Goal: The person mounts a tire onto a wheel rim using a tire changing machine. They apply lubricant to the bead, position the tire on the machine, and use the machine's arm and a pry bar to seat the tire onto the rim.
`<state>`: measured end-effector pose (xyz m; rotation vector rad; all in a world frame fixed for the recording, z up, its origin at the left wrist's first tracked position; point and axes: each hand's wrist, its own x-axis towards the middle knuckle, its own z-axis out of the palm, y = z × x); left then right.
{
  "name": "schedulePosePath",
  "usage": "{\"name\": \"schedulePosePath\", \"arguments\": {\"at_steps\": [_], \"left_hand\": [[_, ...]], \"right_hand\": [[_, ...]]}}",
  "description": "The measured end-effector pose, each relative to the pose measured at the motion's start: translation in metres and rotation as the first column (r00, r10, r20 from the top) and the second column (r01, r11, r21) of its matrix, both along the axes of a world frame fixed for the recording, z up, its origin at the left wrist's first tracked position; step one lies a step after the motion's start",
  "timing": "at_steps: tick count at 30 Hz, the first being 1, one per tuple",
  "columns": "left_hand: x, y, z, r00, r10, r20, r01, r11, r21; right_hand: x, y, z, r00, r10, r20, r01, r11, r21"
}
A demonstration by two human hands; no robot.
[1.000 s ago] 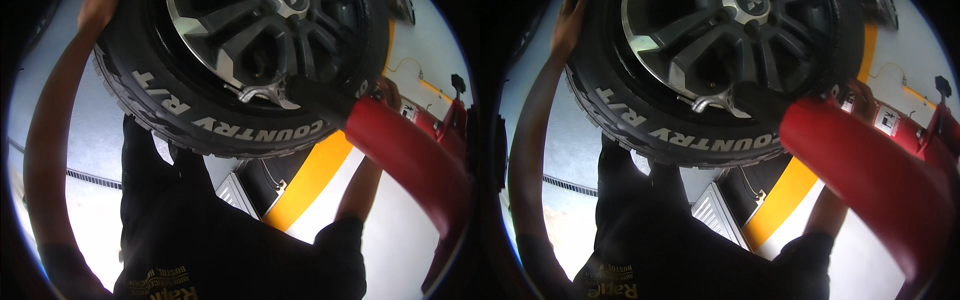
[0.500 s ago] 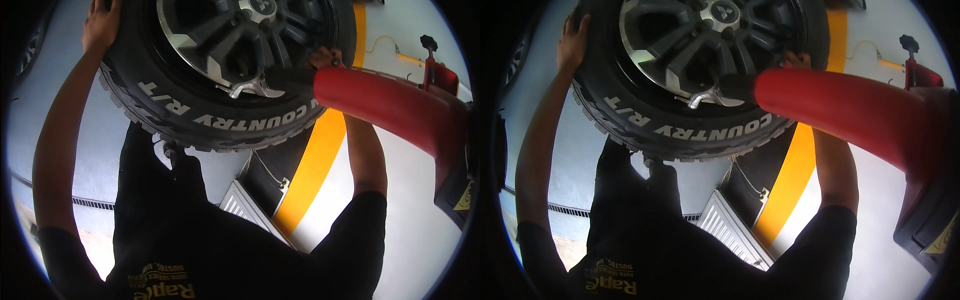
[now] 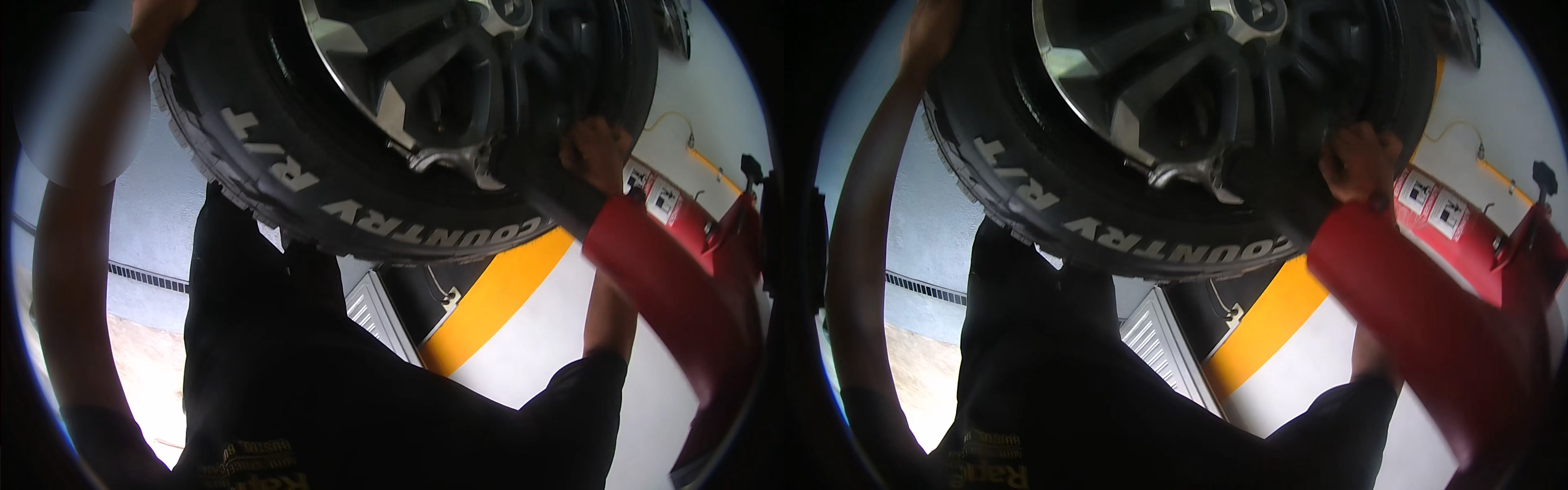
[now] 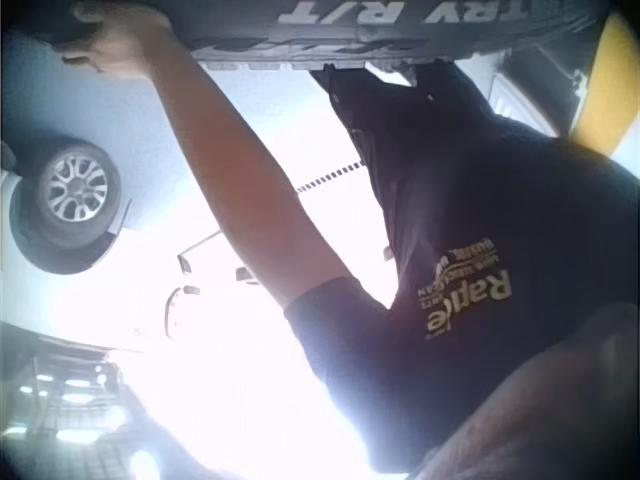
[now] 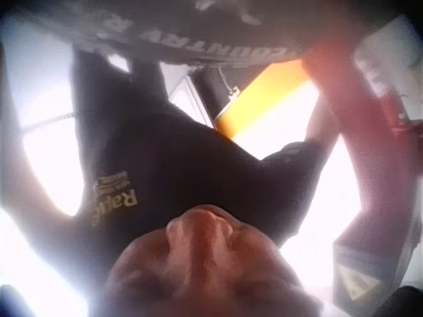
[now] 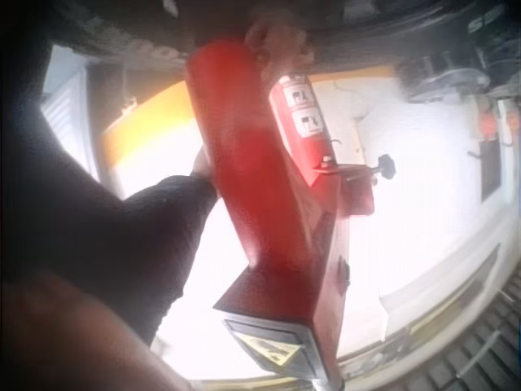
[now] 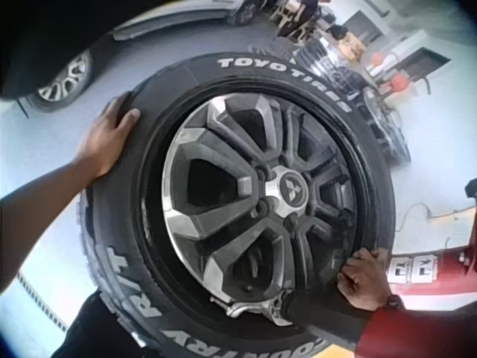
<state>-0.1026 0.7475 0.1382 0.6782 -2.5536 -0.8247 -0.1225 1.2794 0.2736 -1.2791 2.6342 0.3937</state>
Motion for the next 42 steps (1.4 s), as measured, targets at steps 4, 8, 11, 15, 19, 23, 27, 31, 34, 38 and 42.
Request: {"name": "schedulePosePath", "arguments": {"at_steps": [4,8,11,15,19,23,27,31,34,38,42], "left_hand": [[0.013,0.01,0.018,0.993,0.084,0.081,-0.082,0.996,-0.023],[0.009,0.009,0.026,0.996,0.04,0.08,-0.042,0.999,0.022],[0.001,0.0,0.007,0.998,0.025,0.057,-0.027,0.999,0.043],[0.006,0.001,0.02,0.992,0.042,0.12,-0.05,0.997,0.066],[0.01,-0.007,0.023,0.984,0.05,0.173,-0.061,0.997,0.055],[0.005,-0.02,0.005,0.984,0.0,0.18,0.006,0.999,-0.032],[-0.036,-0.034,0.012,0.977,-0.103,0.187,0.108,0.994,-0.016],[-0.123,-0.049,0.016,0.954,-0.278,0.113,0.299,0.914,-0.273],[-0.19,-0.039,0.03,0.897,-0.427,0.117,0.442,0.85,-0.287],[-0.214,-0.025,0.032,0.834,-0.53,0.153,0.552,0.8,-0.237],[-0.233,-0.021,0.013,0.843,-0.513,0.158,0.537,0.797,-0.278]], "right_hand": [[-0.01,-0.019,-0.008,0.999,-0.035,0.028,0.037,0.999,-0.041],[-0.003,-0.021,0.0,0.992,-0.12,0.043,0.121,0.992,-0.025],[0.0,-0.024,-0.001,0.994,-0.107,0.016,0.107,0.993,-0.04],[0.026,-0.033,0.005,0.967,-0.253,-0.038,0.221,0.901,-0.374],[0.154,-0.089,0.01,0.876,-0.458,0.15,0.422,0.578,-0.698],[0.192,-0.253,-0.006,0.755,-0.138,0.641,0.573,0.614,-0.542],[0.133,-0.407,-0.067,0.933,-0.17,0.318,0.333,0.746,-0.577],[0.108,-0.448,-0.088,0.892,-0.4,0.212,0.452,0.78,-0.433],[0.114,-0.447,-0.084,0.844,-0.45,0.292,0.536,0.734,-0.417],[0.11,-0.445,-0.081,0.783,-0.449,0.431,0.612,0.68,-0.404],[0.093,-0.446,-0.087,0.749,-0.441,0.494,0.657,0.589,-0.47]]}}
